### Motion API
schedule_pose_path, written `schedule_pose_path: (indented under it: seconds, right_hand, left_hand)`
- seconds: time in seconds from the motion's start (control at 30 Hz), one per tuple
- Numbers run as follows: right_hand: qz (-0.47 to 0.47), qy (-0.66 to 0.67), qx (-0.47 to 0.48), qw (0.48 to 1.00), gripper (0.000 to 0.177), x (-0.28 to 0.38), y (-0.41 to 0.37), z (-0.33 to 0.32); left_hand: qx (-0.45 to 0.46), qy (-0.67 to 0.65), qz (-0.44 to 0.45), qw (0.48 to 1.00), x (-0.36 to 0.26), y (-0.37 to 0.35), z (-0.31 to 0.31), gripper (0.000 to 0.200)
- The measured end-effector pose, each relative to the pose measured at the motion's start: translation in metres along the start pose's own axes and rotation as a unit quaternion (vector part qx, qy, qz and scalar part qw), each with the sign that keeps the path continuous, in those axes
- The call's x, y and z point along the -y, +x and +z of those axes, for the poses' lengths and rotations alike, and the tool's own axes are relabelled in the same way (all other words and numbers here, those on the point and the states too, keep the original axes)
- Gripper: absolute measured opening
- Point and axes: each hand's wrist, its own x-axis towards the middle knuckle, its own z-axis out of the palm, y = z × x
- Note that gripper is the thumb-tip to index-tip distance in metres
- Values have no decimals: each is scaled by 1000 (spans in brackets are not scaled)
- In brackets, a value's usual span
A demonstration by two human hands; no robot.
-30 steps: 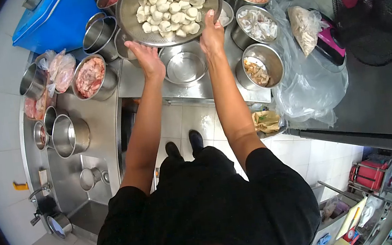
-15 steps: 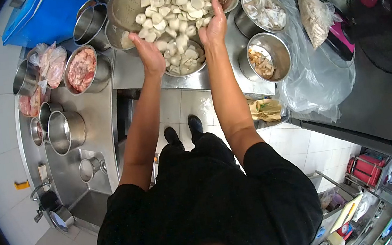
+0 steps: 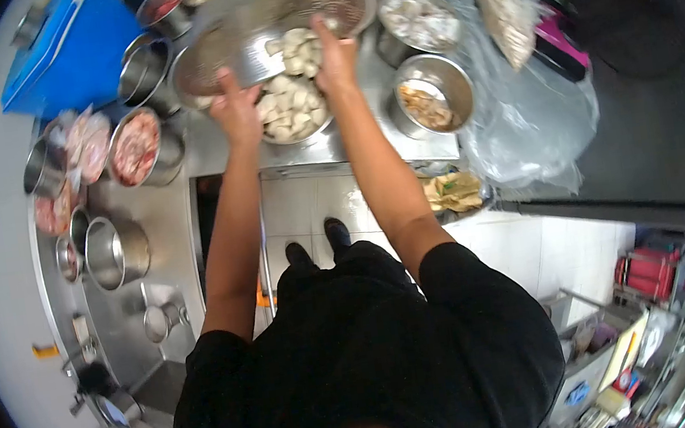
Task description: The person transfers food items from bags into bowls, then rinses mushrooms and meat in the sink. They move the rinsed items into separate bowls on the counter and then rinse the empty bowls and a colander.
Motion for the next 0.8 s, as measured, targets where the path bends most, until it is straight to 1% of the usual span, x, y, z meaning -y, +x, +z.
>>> schedule_pose_path:
  seconds: [0.03,0.07,0.13,0.2,0.23,0.27,0.3,0.33,0.37,0.4,0.47,0.5,0.53,0.57,0.6,0.63,0.67,0.7,0.73,0.77,0.8]
  right_hand:
    - [-3,-34,-7,999,33,3,-4,2]
    - [-6,-68,-14,998,34,6,-7,3]
    - [-24,-95,23,995,36,2,-20,5]
    - [-35,-143,70,987,43,-2,-37,4]
    - [-37,-176,105,978,47,-4,-45,2]
    - [-52,-313,137,938,47,-11,-49,-13]
    - [-73,-442,167,878,46,-13,-49,-27]
    - [-54,-450,175,874,44,-4,-58,-27]
    - [-37,-460,178,869,42,6,-66,-26]
    - [-39,-459,184,868,42,16,-71,-18]
    - [-76,-528,161,831,33,38,-76,-1]
    - [-78,-528,157,831,33,41,-73,5]
    - [-233,-565,180,771,30,40,-65,13]
    - [-380,-587,198,687,28,38,-57,21]
    - [-408,-585,212,668,26,36,-50,32]
    - [-393,-598,241,656,23,31,-45,33]
    - [-377,-610,269,643,20,26,-40,34]
    - [-374,-610,269,645,20,26,-42,32]
    - [-275,-654,333,621,20,28,-43,30]
    - [-172,-687,393,587,21,32,-43,28]
    - [-183,-709,394,555,21,28,-45,15]
  left_hand:
    - [18,-9,-12,1000,-3,-2,6,48]
    - [5,-33,13,999,-5,-3,8,49]
    - [-12,-57,46,997,-6,-3,14,50]
    - [-34,-69,50,996,-8,-5,12,50]
    - [-71,-45,34,996,-4,-2,8,48]
    - [-74,-51,29,996,-4,-2,7,48]
    - [-75,-59,25,995,-5,0,7,47]
    - [-84,-63,39,994,-6,2,6,47]
    - [-85,-61,27,994,-6,3,6,47]
    - [-82,-57,11,995,-6,3,5,47]
    - [-72,-57,15,996,-8,2,4,46]
    - [-61,-52,14,997,-8,1,5,46]
    - [-56,-64,14,996,-10,-1,8,45]
    - [-52,-65,12,996,-11,-2,11,45]
    - [-48,-58,23,997,-15,-4,14,44]
    - [-46,-50,34,997,-14,-6,13,43]
    - [-56,-8,32,998,-13,-5,12,45]
    - [-57,-5,31,998,-14,-4,10,45]
    - [-53,13,34,998,-15,-2,9,46]
    - [-56,33,42,997,-18,2,6,47]
    - [-60,52,51,996,-21,5,3,49]
